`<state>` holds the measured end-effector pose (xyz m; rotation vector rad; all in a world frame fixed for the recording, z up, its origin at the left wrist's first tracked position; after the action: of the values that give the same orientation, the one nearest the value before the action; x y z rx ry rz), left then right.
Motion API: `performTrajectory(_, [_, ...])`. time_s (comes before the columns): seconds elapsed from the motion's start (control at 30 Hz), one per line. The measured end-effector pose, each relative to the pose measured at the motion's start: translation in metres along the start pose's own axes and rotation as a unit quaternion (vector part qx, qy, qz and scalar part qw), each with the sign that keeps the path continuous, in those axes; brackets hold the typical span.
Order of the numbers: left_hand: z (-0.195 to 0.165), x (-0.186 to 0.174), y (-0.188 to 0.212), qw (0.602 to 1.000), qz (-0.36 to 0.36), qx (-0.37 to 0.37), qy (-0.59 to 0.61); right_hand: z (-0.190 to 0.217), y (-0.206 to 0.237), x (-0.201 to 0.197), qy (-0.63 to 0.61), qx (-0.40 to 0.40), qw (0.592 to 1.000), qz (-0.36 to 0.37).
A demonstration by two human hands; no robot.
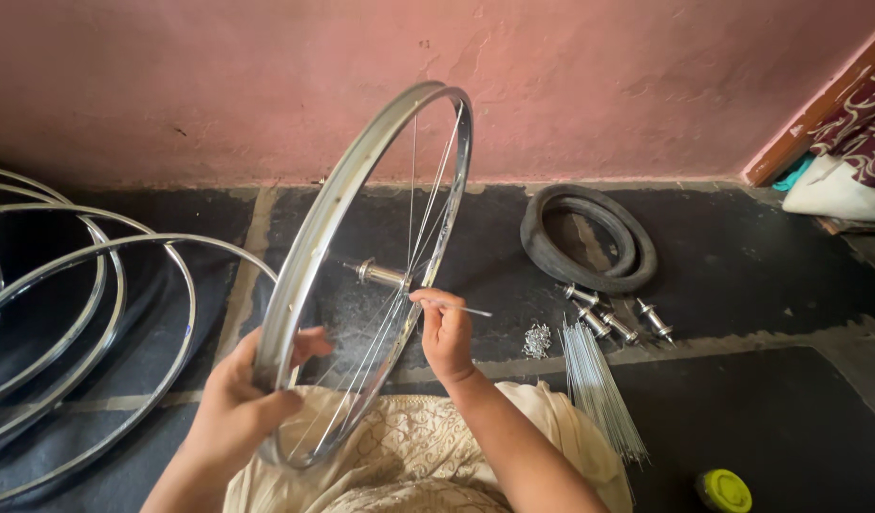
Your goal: The person is assembling a bicycle wheel by inserting spokes into the hub and rim. They hold the wheel with one hand and insert spokes with the other, then secure them with nuts.
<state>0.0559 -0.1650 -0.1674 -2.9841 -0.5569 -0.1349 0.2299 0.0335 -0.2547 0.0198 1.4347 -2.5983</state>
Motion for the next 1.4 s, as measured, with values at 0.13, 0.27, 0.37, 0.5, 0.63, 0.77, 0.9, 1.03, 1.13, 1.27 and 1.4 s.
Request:
performTrajectory(0.13, [-0.011,0.02,-0.011,0.999,-0.002,-0.028,0.035,0.007,-0.003,-0.001,0.083,0.032,0.995,0.035])
performTrajectory(0.27, [-0.02,0.034,-0.016,1.0,0.02,-0.016,0.008,0.028,-0.018,0.002,0.093,-0.068,0.992,0.046])
performTrajectory(0.37, [-0.021,0.038,-0.012,1.0,0.018,0.002,-0.008,0.041,-0.033,0.014,0.081,-0.116,0.986,0.094])
performTrajectory(0.5, [-0.017,0.04,-0.002,1.0,0.017,0.021,-0.014,0.05,-0.046,0.027,0.12,-0.099,0.977,0.149])
performTrajectory(0.63, [-0.011,0.036,0.005,1.0,-0.003,-0.01,0.004,0.063,-0.044,0.029,0.145,-0.107,0.973,0.146])
performTrajectory(0.77, [-0.009,0.04,0.011,1.0,0.004,0.013,-0.011,0.073,-0.03,0.04,0.165,-0.171,0.951,0.198])
performTrajectory(0.9, [-0.011,0.041,0.015,0.996,0.02,0.08,-0.046,0.069,-0.035,0.038,0.23,-0.187,0.944,0.147])
performTrajectory(1.03, [-0.003,0.037,0.02,0.995,0.005,0.082,-0.062,0.055,-0.049,0.037,0.327,-0.098,0.919,0.197])
performTrajectory(1.13, [0.005,0.034,0.021,0.995,0.013,0.09,-0.03,0.029,-0.062,0.033,0.458,0.045,0.843,0.28])
performTrajectory(1.27, [0.019,0.029,0.023,0.995,0.029,0.099,-0.008,0.025,-0.07,0.028,0.263,0.007,0.95,0.172])
performTrajectory(1.4, [0.041,0.015,0.025,0.992,0.027,0.122,-0.007,-0.011,-0.048,0.05,-0.138,0.245,0.924,0.258])
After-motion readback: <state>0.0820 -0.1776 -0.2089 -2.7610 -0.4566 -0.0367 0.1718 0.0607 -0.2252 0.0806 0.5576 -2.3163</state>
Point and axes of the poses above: each hand's wrist, its own y-axis away from the middle knuckle, its own x-axis out of the palm, z = x × y, the point moved 5 cm from there along -y, towards the middle knuckle, and after that the axes turned 7 degrees about y, right-handed, at the moved point
